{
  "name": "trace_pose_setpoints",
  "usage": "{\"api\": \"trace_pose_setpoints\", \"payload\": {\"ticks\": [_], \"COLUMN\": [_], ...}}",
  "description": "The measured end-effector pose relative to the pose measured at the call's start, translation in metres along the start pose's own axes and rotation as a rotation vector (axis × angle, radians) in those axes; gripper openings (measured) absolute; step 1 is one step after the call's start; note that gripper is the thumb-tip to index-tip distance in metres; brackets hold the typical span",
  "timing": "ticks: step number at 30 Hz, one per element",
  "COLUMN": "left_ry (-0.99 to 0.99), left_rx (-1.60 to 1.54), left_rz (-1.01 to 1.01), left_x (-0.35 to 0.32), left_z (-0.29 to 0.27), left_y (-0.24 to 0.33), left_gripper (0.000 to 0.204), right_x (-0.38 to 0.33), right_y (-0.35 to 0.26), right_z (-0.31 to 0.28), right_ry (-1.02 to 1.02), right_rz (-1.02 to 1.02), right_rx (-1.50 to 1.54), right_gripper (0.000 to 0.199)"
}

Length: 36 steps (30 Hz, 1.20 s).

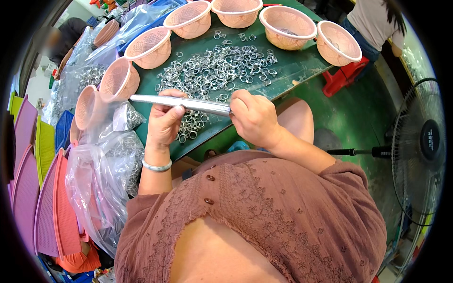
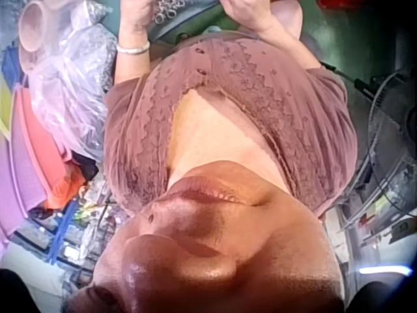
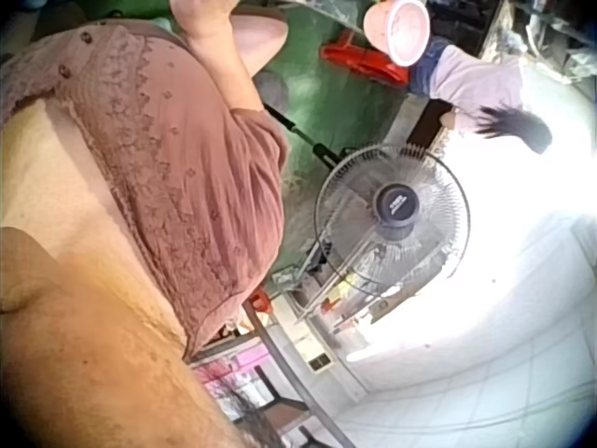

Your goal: The person picks up metal rings from a table, slides them onto a tapered metal sizing mandrel to measure them, and then places them into different pink bowls.

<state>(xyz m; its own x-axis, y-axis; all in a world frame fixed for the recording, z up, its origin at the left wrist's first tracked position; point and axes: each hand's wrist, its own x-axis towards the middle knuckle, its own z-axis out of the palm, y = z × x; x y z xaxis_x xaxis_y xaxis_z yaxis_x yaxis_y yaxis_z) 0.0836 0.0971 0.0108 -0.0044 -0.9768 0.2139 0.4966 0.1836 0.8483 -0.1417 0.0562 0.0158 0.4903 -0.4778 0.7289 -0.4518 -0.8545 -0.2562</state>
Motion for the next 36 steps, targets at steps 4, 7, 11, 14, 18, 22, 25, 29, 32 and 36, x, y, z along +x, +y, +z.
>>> {"api": "trace_pose_setpoints", "payload": {"ticks": [4,7,11,14,18,22,25,29,32,36], "left_ry": [0.195,0.308,0.285,0.339,0.234,0.224,0.147,0.058,0.190,0.341], "left_rx": [-0.232,-0.335,-0.289,0.075,0.740,1.360,1.536,1.597,1.174,0.513], "left_rz": [0.139,0.065,-0.089,-0.220,-0.191,-0.091,-0.177,-0.133,-0.211,-0.393], "left_x": [0.007,0.007,0.007,0.022,0.046,0.065,0.069,0.075,0.081,0.083], "left_z": [-0.023,-0.049,-0.051,-0.023,0.014,0.005,0.001,-0.009,-0.020,-0.018], "left_y": [0.022,0.037,0.029,0.018,0.001,0.001,0.002,-0.013,-0.017,0.005], "left_gripper": [0.015,0.014,0.017,0.015,0.012,0.019,0.021,0.023,0.021,0.018], "right_x": [-0.001,-0.013,-0.019,-0.021,-0.019,-0.023,-0.026,-0.027,-0.027,-0.027], "right_y": [0.008,0.022,0.030,0.038,0.038,0.041,0.044,0.047,0.046,0.047], "right_z": [-0.004,-0.004,-0.010,-0.010,-0.016,-0.017,-0.018,-0.016,-0.016,-0.015], "right_ry": [-0.051,-0.052,-0.054,-0.044,-0.053,-0.060,-0.073,-0.069,-0.072,-0.078], "right_rz": [0.068,0.216,0.475,0.574,0.582,0.588,0.592,0.569,0.577,0.587], "right_rx": [-0.009,0.156,0.392,0.439,0.436,0.443,0.444,0.456,0.462,0.468], "right_gripper": [0.021,0.020,0.017,0.016,0.016,0.016,0.016,0.017,0.016,0.017]}}
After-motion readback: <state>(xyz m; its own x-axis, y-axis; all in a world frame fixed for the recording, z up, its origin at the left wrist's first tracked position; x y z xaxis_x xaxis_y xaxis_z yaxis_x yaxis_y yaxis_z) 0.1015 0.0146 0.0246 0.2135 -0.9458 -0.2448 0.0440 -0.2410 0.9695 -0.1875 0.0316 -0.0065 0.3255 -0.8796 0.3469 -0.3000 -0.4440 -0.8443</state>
